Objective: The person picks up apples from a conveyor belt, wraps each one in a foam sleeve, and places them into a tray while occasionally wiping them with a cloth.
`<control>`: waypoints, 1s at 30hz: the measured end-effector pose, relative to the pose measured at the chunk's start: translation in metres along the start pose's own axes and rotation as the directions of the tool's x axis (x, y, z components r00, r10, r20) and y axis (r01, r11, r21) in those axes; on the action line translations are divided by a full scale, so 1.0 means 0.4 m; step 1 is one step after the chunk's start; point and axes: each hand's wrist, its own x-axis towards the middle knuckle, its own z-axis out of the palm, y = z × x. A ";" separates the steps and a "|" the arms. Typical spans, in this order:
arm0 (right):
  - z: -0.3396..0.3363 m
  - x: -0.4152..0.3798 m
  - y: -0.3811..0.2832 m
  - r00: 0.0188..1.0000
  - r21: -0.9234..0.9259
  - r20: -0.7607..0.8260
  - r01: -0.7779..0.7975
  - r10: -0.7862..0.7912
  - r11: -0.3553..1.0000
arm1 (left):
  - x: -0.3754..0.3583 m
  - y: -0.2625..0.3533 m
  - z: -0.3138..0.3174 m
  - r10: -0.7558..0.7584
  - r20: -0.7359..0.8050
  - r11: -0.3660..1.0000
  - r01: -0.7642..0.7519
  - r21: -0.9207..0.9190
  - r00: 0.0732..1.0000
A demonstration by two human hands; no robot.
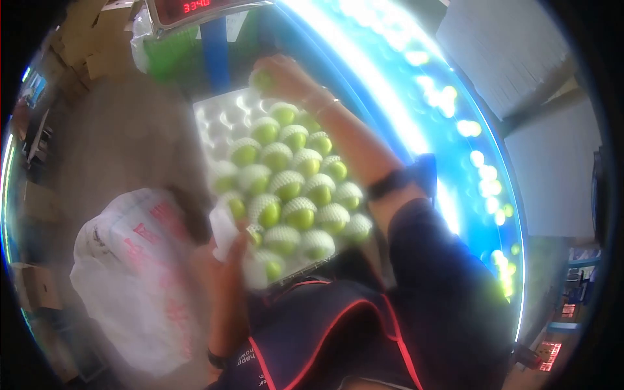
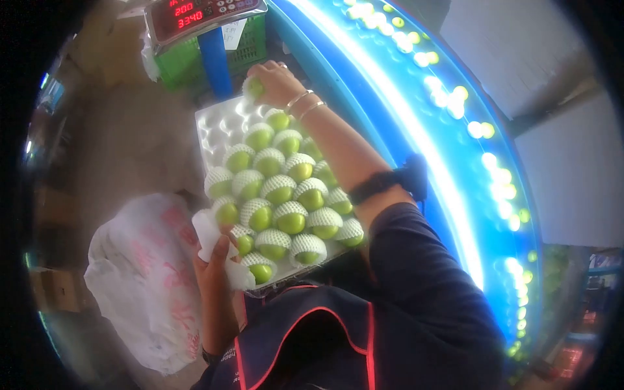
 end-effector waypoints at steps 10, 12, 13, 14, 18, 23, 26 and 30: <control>0.231 -0.005 0.074 0.956 0.376 0.224 0.097 -0.192 0.922 | -0.003 -0.044 -0.040 0.055 0.040 0.998 -0.054 -0.011 0.998; 0.182 -0.027 0.014 0.961 0.287 0.236 0.073 -0.144 0.955 | -0.002 -0.035 -0.028 0.014 0.045 0.998 -0.012 -0.061 0.999; 0.147 -0.038 -0.037 0.988 0.305 0.105 0.080 -0.117 0.949 | 0.013 -0.032 -0.024 -0.004 0.050 0.997 0.008 -0.079 0.999; 0.098 -0.069 -0.125 0.996 0.323 -0.027 0.087 -0.083 0.943 | 0.014 -0.028 -0.027 -0.005 0.072 0.994 0.012 -0.105 0.997; -0.087 -0.267 -0.357 0.982 0.791 0.007 0.112 -0.191 0.601 | 0.015 -0.019 -0.011 -0.020 0.128 0.989 0.039 -0.143 0.992; -0.143 -0.445 -0.396 0.993 0.652 -0.055 0.118 -0.109 0.749 | 0.071 -0.144 -0.034 -0.065 0.253 0.998 0.069 -0.006 0.965; -0.122 -0.532 -0.419 0.982 0.857 0.005 -0.103 0.190 0.505 | 0.145 -0.278 -0.118 -0.123 0.392 0.917 0.255 -0.308 0.912; -0.064 -0.626 -0.450 0.954 0.865 0.235 -0.293 0.187 0.407 | 0.054 -0.191 0.059 0.018 0.181 0.999 -0.012 -0.038 0.983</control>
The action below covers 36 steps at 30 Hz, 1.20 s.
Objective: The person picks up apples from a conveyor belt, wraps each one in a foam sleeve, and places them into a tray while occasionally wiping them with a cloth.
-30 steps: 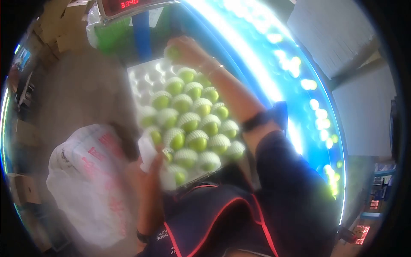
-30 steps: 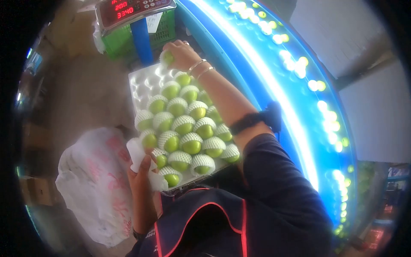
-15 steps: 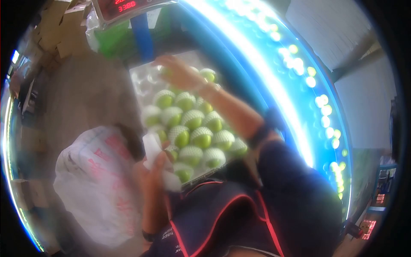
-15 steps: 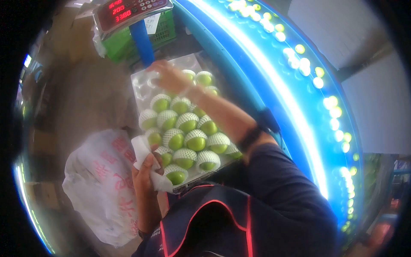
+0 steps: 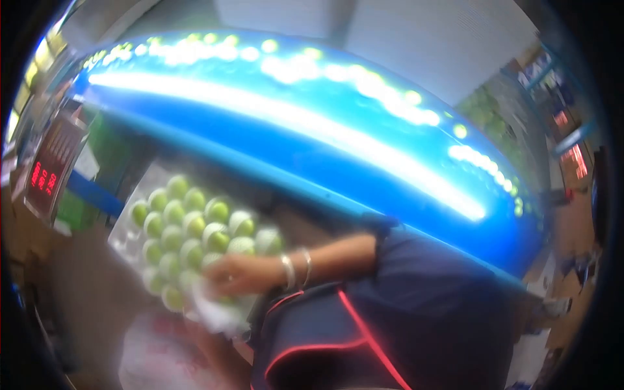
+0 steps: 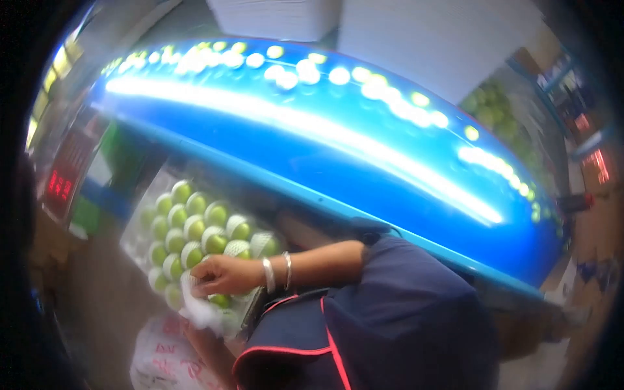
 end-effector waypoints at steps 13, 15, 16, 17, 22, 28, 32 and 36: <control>-0.161 -0.130 -0.042 0.946 -0.410 -0.300 -0.013 -0.122 0.912 | -0.037 0.077 0.208 0.561 0.172 0.414 -0.455 0.789 0.810; -0.201 -0.135 -0.043 0.985 -0.124 -0.068 0.152 -0.161 0.981 | -0.008 0.040 0.229 0.490 0.205 0.430 -0.440 0.789 0.847; -0.235 -0.134 -0.050 0.977 0.037 0.045 0.209 -0.211 0.977 | 0.013 0.034 0.250 0.454 0.220 0.435 -0.430 0.791 0.863; -0.263 -0.142 -0.065 0.990 0.249 0.111 0.053 -0.083 0.967 | 0.001 0.033 0.287 0.523 0.211 0.385 -0.450 0.806 0.825; -0.559 -0.181 0.064 0.869 0.186 -0.479 0.237 -0.123 0.953 | 0.028 0.046 0.298 0.378 0.396 0.604 -0.547 0.580 0.837; -1.054 -0.414 -0.018 0.399 -0.531 -0.804 -0.816 -0.441 0.228 | 0.056 -0.011 0.188 0.194 0.299 0.762 -0.336 0.553 0.934; -1.120 -0.504 0.003 0.538 -0.543 -0.836 -0.839 -0.108 0.021 | 0.035 -0.017 0.199 0.188 0.206 0.789 -0.273 0.551 0.960; -1.132 -0.520 0.000 0.599 -0.610 -0.787 -0.792 0.146 -0.038 | 0.030 -0.008 0.206 0.166 0.181 0.796 -0.240 0.556 0.970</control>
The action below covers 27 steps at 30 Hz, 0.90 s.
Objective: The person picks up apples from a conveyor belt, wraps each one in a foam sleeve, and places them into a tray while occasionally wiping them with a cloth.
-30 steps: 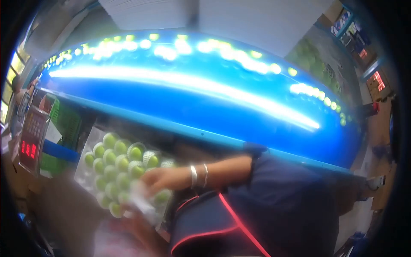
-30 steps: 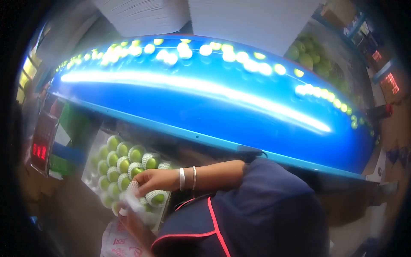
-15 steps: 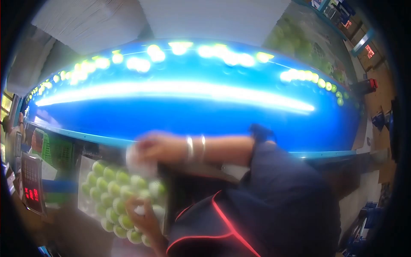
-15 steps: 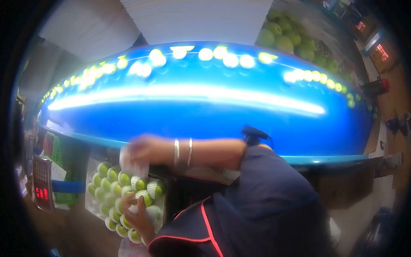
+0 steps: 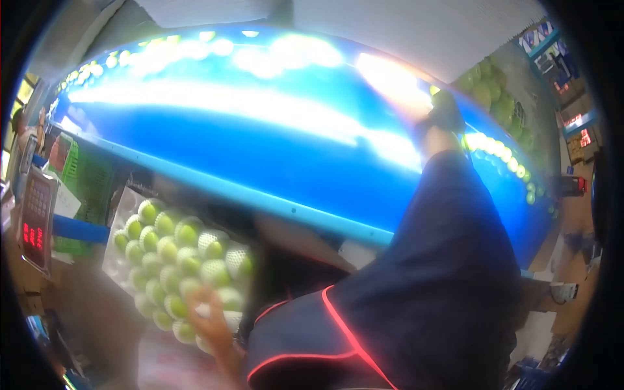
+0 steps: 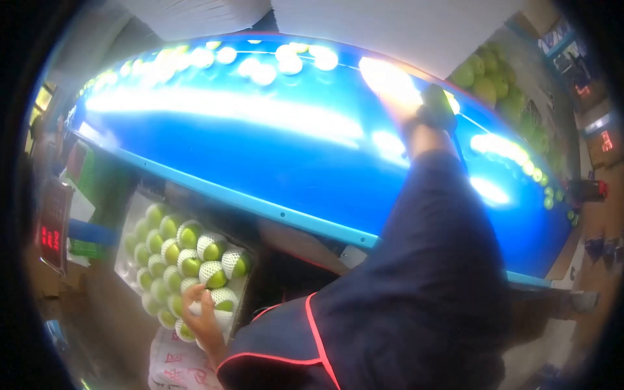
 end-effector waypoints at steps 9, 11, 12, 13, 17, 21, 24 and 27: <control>0.006 -0.199 -0.389 0.901 0.994 0.036 0.014 -0.433 0.111 | 0.048 -0.066 -0.032 0.047 -0.062 0.984 -0.057 -0.166 0.997; 0.034 -0.288 -0.590 0.824 0.946 0.049 -0.219 -0.564 -0.238 | 0.074 0.002 -0.021 0.005 0.097 0.958 0.023 -0.285 0.995; 0.040 -0.328 -0.675 0.750 0.866 0.080 -0.378 -0.656 -0.327 | 0.076 0.025 -0.020 -0.009 0.181 0.931 0.074 -0.357 0.983; 0.051 -0.359 -0.758 0.685 0.803 0.076 -0.474 -0.725 -0.363 | 0.080 0.041 -0.031 -0.138 0.319 0.857 0.274 -0.436 0.938; 0.051 -0.401 -0.967 0.521 0.816 0.072 -0.522 -0.851 -0.250 | 0.078 -0.041 -0.122 -0.101 0.429 0.543 0.411 -0.733 0.898; 0.006 -0.368 -1.086 0.541 0.822 -0.139 0.530 -0.829 0.209 | 0.040 -0.051 -0.161 -0.143 -0.184 0.988 0.128 -0.089 0.972; 0.010 -0.315 -1.158 0.472 0.763 -0.277 0.637 -0.837 0.107 | 0.049 -0.049 -0.164 -0.137 -0.207 0.980 0.101 -0.172 0.969; 0.053 -0.135 -1.263 0.345 0.528 -0.568 0.849 -0.747 -0.010 | 0.005 -0.082 -0.201 -0.206 0.045 0.934 0.210 -0.289 0.978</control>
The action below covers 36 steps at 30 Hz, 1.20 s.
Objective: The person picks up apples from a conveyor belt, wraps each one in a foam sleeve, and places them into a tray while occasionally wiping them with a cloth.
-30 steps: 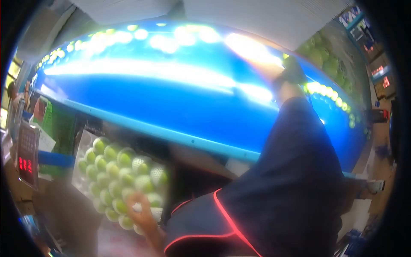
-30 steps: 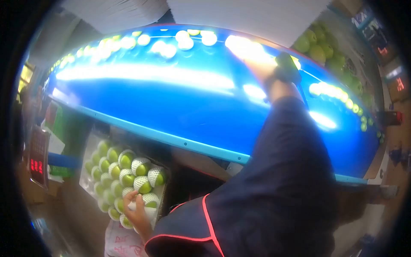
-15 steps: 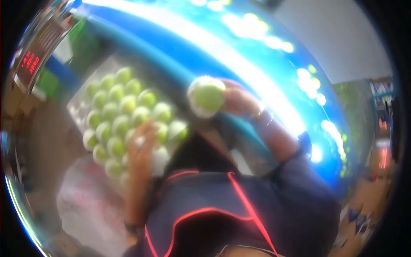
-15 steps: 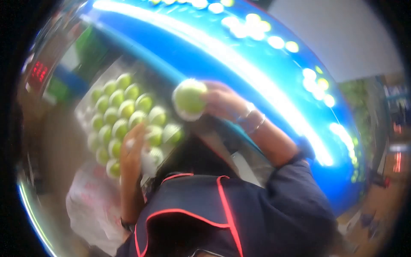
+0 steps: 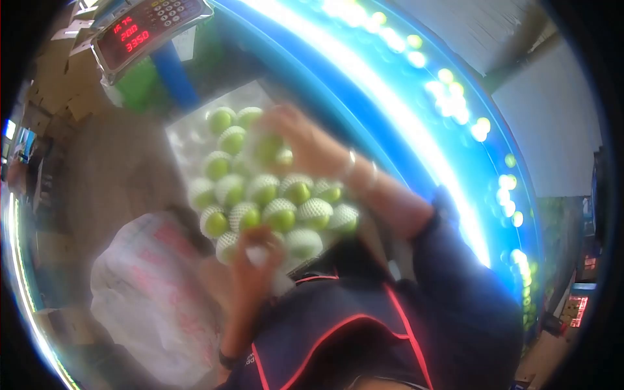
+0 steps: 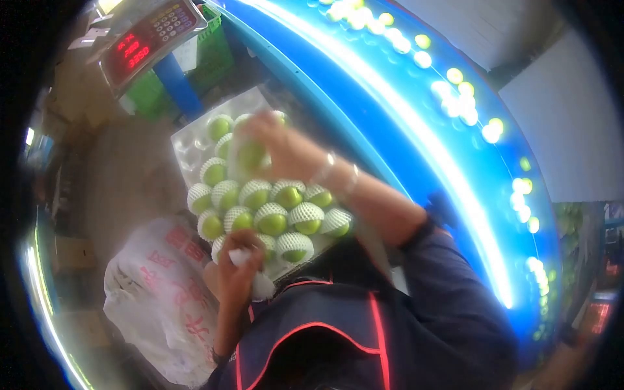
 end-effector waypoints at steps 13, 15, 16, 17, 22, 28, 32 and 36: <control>0.184 0.228 0.507 0.900 0.144 0.157 -0.428 0.407 0.892 | -0.133 -0.007 -0.108 -0.173 0.511 0.753 0.448 -0.482 0.842; 0.183 0.232 0.512 0.897 0.006 0.166 -0.416 0.409 0.910 | -0.133 0.007 -0.098 -0.239 0.375 0.768 0.411 -0.492 0.895; 0.188 0.227 0.511 0.894 -0.057 0.174 -0.410 0.413 0.910 | -0.130 0.030 -0.088 -0.290 0.286 0.788 0.397 -0.471 0.913; 0.192 0.223 0.526 0.932 -0.153 0.131 -0.318 0.338 0.936 | -0.118 0.051 -0.078 -0.326 0.194 0.812 0.379 -0.443 0.925; 0.131 0.205 0.225 0.967 -0.148 -0.226 -0.157 0.121 0.976 | -0.038 0.000 -0.079 -0.061 -0.267 0.991 0.027 -0.129 0.962; 0.093 -0.023 -0.229 0.922 0.208 0.384 -0.027 -0.056 0.978 | -0.035 0.095 -0.056 0.026 -0.292 0.937 -0.125 -0.326 0.956; 0.096 -0.119 -0.259 0.983 0.326 0.151 -0.148 0.103 0.934 | -0.051 0.097 -0.003 -0.055 -0.130 0.938 0.006 -0.346 0.990; 0.054 -0.187 -0.285 0.896 0.679 -0.052 -0.291 0.440 0.674 | -0.067 0.113 0.062 -0.006 -0.146 0.957 -0.037 -0.287 0.989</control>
